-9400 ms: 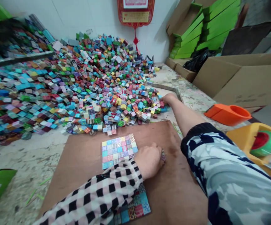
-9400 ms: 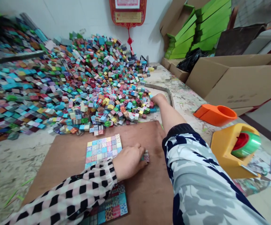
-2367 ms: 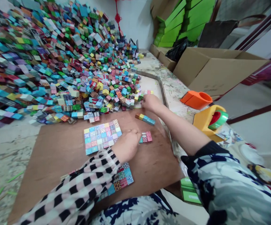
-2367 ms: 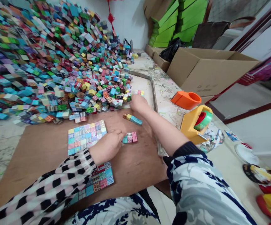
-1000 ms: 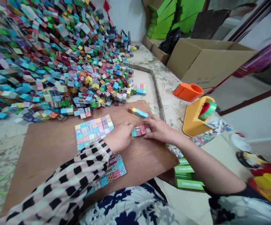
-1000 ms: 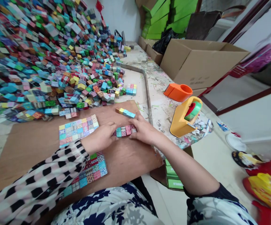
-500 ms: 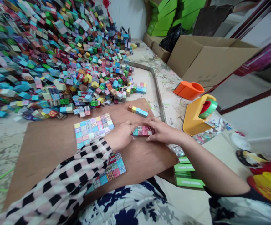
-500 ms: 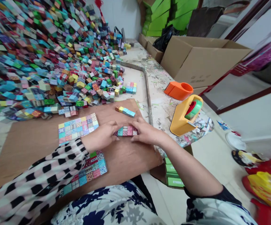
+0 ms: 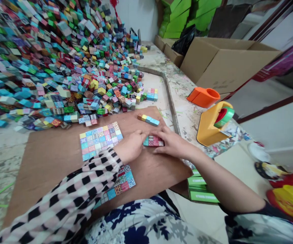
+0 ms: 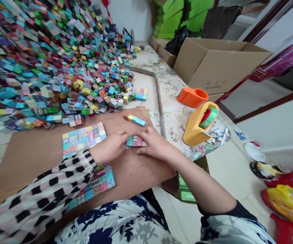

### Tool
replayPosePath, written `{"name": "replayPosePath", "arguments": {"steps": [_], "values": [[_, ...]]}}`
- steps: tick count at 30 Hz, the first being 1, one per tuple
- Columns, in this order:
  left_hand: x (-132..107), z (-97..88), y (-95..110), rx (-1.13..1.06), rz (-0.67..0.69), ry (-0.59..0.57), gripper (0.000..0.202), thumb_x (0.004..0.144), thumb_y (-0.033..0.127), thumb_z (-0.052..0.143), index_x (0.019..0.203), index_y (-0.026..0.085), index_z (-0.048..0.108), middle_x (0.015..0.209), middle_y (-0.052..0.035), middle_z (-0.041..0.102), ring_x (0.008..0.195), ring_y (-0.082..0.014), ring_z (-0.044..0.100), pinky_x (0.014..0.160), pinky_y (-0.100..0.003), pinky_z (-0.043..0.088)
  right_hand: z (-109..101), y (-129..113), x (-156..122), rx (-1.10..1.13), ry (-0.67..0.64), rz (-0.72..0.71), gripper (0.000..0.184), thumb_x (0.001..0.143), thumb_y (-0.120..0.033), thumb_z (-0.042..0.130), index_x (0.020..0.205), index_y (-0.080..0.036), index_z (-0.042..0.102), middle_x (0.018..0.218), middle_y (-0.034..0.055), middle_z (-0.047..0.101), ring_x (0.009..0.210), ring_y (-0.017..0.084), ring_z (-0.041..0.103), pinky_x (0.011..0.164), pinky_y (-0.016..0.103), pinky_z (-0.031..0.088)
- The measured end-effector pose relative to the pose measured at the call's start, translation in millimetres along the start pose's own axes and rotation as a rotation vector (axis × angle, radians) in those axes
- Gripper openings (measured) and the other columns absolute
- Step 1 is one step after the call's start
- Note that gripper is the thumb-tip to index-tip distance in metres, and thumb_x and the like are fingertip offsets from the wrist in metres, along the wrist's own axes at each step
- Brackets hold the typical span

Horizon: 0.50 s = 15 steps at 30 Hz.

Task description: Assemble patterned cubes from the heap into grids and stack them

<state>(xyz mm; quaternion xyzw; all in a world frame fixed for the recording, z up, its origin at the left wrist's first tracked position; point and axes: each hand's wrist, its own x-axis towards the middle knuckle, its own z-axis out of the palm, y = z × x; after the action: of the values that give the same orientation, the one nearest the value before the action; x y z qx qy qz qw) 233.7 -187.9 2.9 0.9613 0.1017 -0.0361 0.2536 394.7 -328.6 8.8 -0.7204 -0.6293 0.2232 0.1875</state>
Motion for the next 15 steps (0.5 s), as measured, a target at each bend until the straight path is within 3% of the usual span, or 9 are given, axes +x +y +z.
{"name": "replayPosePath", "arguments": {"steps": [2, 5, 8, 10, 12, 15], "values": [[-2, -3.2, 0, -0.006, -0.006, 0.010, 0.048, 0.086, 0.008, 0.046, 0.133, 0.019, 0.050, 0.112, -0.0092, 0.057, 0.105, -0.0214, 0.060, 0.093, -0.034, 0.047, 9, -3, 2, -0.034, 0.030, -0.050, 0.055, 0.083, -0.033, 0.069, 0.135, -0.022, 0.053, 0.130, 0.0125, 0.053, 0.123, 0.029, 0.048, 0.103, 0.045, 0.039], [-13, -18.7, -2, 0.038, -0.016, 0.060, 0.042, 0.088, 0.009, 0.044, 0.128, 0.017, 0.055, 0.117, -0.0104, 0.056, 0.110, -0.0222, 0.058, 0.097, -0.036, 0.046, 21, -10, 5, -0.093, 0.056, 0.023, 0.044, 0.087, -0.037, 0.062, 0.127, -0.019, 0.058, 0.115, 0.0128, 0.060, 0.118, 0.030, 0.051, 0.100, 0.047, 0.040], [-32, -41.8, -11, 0.080, -0.063, 0.165, 0.039, 0.090, 0.016, 0.045, 0.127, 0.018, 0.058, 0.122, -0.0088, 0.058, 0.117, -0.0232, 0.054, 0.103, -0.038, 0.042, 24, -21, 4, -0.183, 0.047, 0.138, 0.062, 0.082, -0.049, 0.065, 0.135, -0.019, 0.051, 0.119, 0.0171, 0.056, 0.116, 0.036, 0.051, 0.092, 0.050, 0.045], [-49, -55.6, -22, 0.080, -0.173, 0.211, 0.043, 0.088, 0.020, 0.048, 0.130, 0.019, 0.057, 0.119, -0.0076, 0.061, 0.113, -0.0233, 0.057, 0.100, -0.037, 0.044, 17, -26, 2, -0.242, 0.025, 0.148, 0.081, 0.075, -0.053, 0.072, 0.145, -0.025, 0.040, 0.129, 0.0188, 0.049, 0.123, 0.040, 0.046, 0.089, 0.052, 0.047], [-69, -65.0, -36, 0.054, -0.253, 0.240, 0.043, 0.087, 0.024, 0.049, 0.129, 0.022, 0.059, 0.114, -0.0060, 0.065, 0.107, -0.0235, 0.060, 0.095, -0.036, 0.047, 6, -29, 3, -0.284, -0.030, 0.081, 0.095, 0.066, -0.048, 0.079, 0.148, -0.028, 0.036, 0.136, 0.0181, 0.045, 0.131, 0.044, 0.037, 0.091, 0.052, 0.047], [-100, -69.4, -60, -0.029, -0.348, 0.316, 0.040, 0.085, 0.030, 0.050, 0.123, 0.023, 0.061, 0.116, -0.0056, 0.066, 0.105, -0.0228, 0.060, 0.095, -0.038, 0.045, -11, -29, 11, -0.311, -0.143, -0.070, 0.099, 0.060, -0.028, 0.081, 0.149, -0.030, 0.038, 0.149, 0.0141, 0.037, 0.134, 0.044, 0.035, 0.098, 0.051, 0.043]]}}
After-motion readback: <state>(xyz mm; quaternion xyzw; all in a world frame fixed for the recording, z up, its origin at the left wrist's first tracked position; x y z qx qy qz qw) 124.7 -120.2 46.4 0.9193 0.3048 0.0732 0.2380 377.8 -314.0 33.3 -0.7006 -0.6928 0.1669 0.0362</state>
